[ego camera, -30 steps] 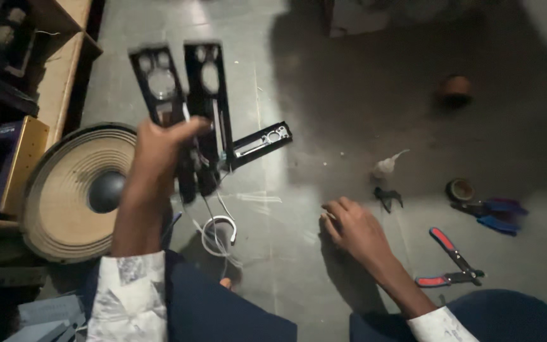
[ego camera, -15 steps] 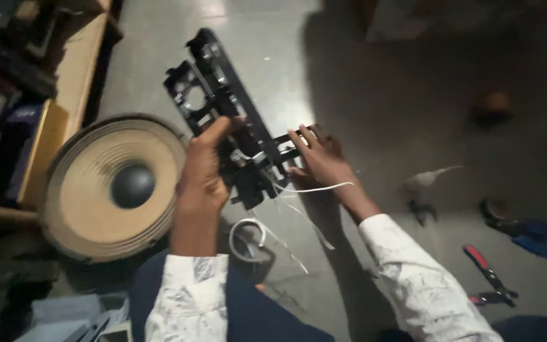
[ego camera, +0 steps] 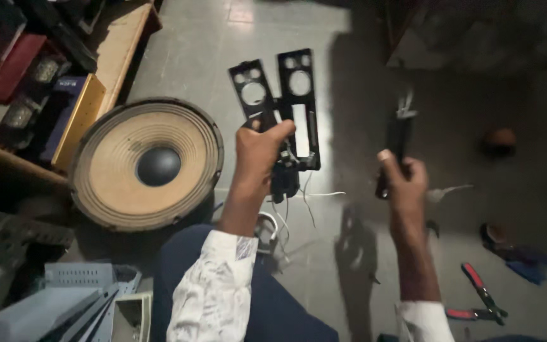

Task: The person sits on the floor and assembles small electronic components. They apply glue to the components and attach white rectangular pieces, then place the finished units into a larger black frame.

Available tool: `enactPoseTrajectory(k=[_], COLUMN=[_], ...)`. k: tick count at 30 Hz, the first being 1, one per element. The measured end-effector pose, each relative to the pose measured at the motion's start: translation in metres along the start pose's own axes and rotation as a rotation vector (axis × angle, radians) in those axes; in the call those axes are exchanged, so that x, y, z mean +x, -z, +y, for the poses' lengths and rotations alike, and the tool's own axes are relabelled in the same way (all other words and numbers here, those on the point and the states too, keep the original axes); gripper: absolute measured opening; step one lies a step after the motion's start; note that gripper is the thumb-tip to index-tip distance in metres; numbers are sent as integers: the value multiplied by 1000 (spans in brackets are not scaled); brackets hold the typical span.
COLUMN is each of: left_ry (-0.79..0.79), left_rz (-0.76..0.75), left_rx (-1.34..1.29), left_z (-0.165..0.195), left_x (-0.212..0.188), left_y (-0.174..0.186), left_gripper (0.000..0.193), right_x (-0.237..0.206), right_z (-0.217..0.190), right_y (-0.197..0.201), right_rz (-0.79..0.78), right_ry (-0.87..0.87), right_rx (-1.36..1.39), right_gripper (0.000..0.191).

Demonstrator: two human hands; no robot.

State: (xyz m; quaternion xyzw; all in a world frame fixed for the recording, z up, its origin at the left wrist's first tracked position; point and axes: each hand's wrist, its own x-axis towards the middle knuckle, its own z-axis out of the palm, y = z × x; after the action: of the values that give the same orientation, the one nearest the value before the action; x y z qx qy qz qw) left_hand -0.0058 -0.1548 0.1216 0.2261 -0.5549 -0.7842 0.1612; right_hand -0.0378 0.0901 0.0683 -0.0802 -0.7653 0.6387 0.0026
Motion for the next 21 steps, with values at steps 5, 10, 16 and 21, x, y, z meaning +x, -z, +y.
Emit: enactPoseTrajectory(k=[5,10,16,21], left_ry=[7,225,341,381], left_rz=[-181,-298,-353,-414], left_rx=[-4,-87,-334,-371], left_z=[-23,-41,-61,-65], left_x=[-34,-65,-72,-73], left_y=[-40,-56,-61,-60], left_gripper=[15,12,20,30], right_x=[-63,-102,-112,-117], right_z=[-55,-80,-85,-74], right_y=[8,-2,17,26], right_rz=[-113,-100,-156,-202], right_ry=[325,332,268,73], right_rx=[117,-228,-477,-456], right_gripper=[49,71,83,88])
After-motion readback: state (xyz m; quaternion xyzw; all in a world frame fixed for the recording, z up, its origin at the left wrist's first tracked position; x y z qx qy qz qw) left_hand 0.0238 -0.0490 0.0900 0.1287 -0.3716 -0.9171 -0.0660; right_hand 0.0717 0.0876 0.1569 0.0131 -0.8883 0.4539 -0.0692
